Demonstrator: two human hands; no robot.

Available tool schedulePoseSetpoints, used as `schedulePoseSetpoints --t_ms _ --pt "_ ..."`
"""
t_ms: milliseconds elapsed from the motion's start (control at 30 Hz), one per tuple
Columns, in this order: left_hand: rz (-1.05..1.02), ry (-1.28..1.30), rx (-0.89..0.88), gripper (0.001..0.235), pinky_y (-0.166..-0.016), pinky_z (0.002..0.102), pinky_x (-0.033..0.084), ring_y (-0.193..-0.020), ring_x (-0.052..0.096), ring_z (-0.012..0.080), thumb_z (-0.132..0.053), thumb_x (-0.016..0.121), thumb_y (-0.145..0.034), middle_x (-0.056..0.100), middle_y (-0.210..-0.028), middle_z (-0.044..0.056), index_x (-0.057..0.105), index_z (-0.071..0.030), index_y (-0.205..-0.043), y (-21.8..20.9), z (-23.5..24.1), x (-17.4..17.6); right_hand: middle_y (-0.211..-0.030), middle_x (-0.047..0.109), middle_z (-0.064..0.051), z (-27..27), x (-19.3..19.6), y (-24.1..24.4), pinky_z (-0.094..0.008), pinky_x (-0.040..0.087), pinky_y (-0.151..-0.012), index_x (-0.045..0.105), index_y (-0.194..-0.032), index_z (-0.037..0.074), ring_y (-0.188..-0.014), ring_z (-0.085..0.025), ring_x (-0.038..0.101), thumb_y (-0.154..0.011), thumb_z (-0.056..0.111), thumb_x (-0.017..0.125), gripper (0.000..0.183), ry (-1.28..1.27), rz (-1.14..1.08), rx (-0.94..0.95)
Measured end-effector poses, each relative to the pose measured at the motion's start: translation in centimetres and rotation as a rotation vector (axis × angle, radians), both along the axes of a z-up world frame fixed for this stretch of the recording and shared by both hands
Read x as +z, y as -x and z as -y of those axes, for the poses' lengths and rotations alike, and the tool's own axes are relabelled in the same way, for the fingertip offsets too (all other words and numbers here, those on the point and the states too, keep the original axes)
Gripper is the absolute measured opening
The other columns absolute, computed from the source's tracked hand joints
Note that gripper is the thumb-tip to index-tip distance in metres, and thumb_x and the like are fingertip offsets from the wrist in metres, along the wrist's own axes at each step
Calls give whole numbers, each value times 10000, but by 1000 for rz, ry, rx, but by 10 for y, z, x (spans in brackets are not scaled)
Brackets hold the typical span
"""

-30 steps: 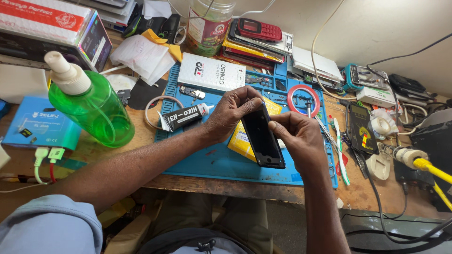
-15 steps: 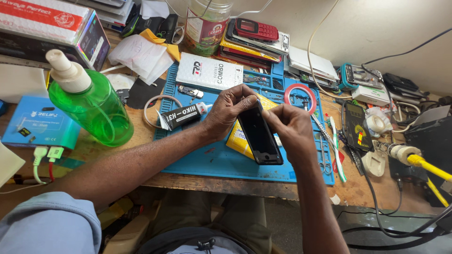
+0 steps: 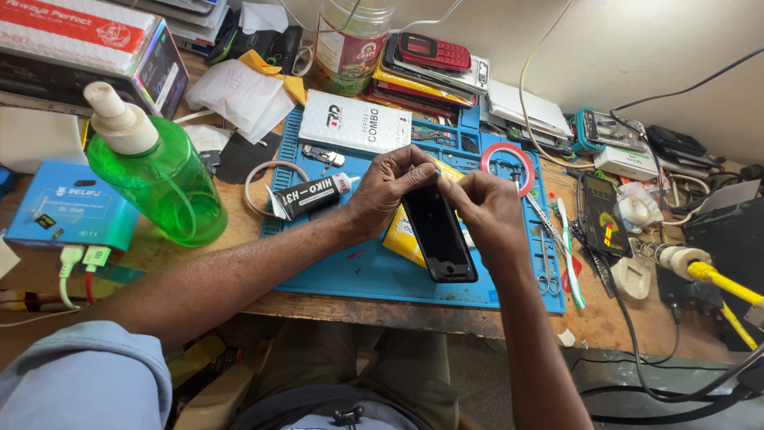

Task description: The person cleans the edges and screen of a disassembled smartphone with a cloth, then uses a metal spudger to pry and separate the screen from the frame. They handle the phone and tools on a cluttered workbench.

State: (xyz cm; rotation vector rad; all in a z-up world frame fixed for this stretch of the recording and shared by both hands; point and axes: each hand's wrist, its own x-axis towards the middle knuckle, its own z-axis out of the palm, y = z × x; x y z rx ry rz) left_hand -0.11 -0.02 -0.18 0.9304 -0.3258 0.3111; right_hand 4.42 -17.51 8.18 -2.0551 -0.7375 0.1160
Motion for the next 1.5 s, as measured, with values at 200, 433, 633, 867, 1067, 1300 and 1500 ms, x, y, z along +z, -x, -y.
schedulePoseSetpoints --t_ms 200,433,633,867,1067,1300,1500 --pt "-31 29 16 129 -845 262 563 -867 664 69 -186 683 -1034 697 -913 9 658 -59 -1031 -2 0 -3 -840 762 0 44 -4 28 -203 554 -694 748 -1115 34 -756 -34 680 -844 128 751 287 -128 -234 86" --pt "-16 44 -31 121 -832 257 552 -865 660 65 -182 682 -1036 700 -912 7 659 -63 -1025 -2 -2 0 -748 676 -58 11 -10 -5 -250 426 -575 735 -896 -30 -642 -86 556 -908 129 811 177 -123 -119 40" --pt "-26 25 -4 108 -819 262 555 -852 664 77 -169 674 -1033 708 -905 16 662 -62 -1025 -1 -1 -1 -787 707 3 8 -10 -12 -215 478 -605 715 -934 13 -682 -44 613 -887 144 796 162 -182 -199 113" --pt "-23 25 31 131 -821 260 552 -851 650 75 -175 684 -1039 697 -905 14 667 -45 -1028 -9 1 -11 -768 695 -6 101 -43 29 -223 428 -610 766 -1005 -5 -676 -54 551 -877 91 779 160 -137 -379 -18" --pt "-95 33 53 140 -784 259 554 -813 646 81 -206 681 -1015 697 -878 17 665 -66 -1016 -5 2 -3 -728 696 -5 103 -48 23 -219 443 -598 777 -921 1 -655 -55 570 -842 101 792 128 -170 -370 8" --pt "-94 13 13 109 -815 250 533 -846 635 72 -175 676 -1040 682 -898 14 660 -72 -1006 -2 2 -2 -685 662 -4 62 -42 0 -230 399 -553 725 -793 -2 -605 -46 526 -852 222 841 259 -167 -243 33" --pt "-92 12 28 91 -834 241 525 -870 631 64 -159 670 -1035 679 -910 1 663 -73 -1009 -3 0 -3 -721 685 10 24 -28 -18 -221 446 -574 726 -847 12 -630 -41 571 -868 240 835 253 -161 -159 40"
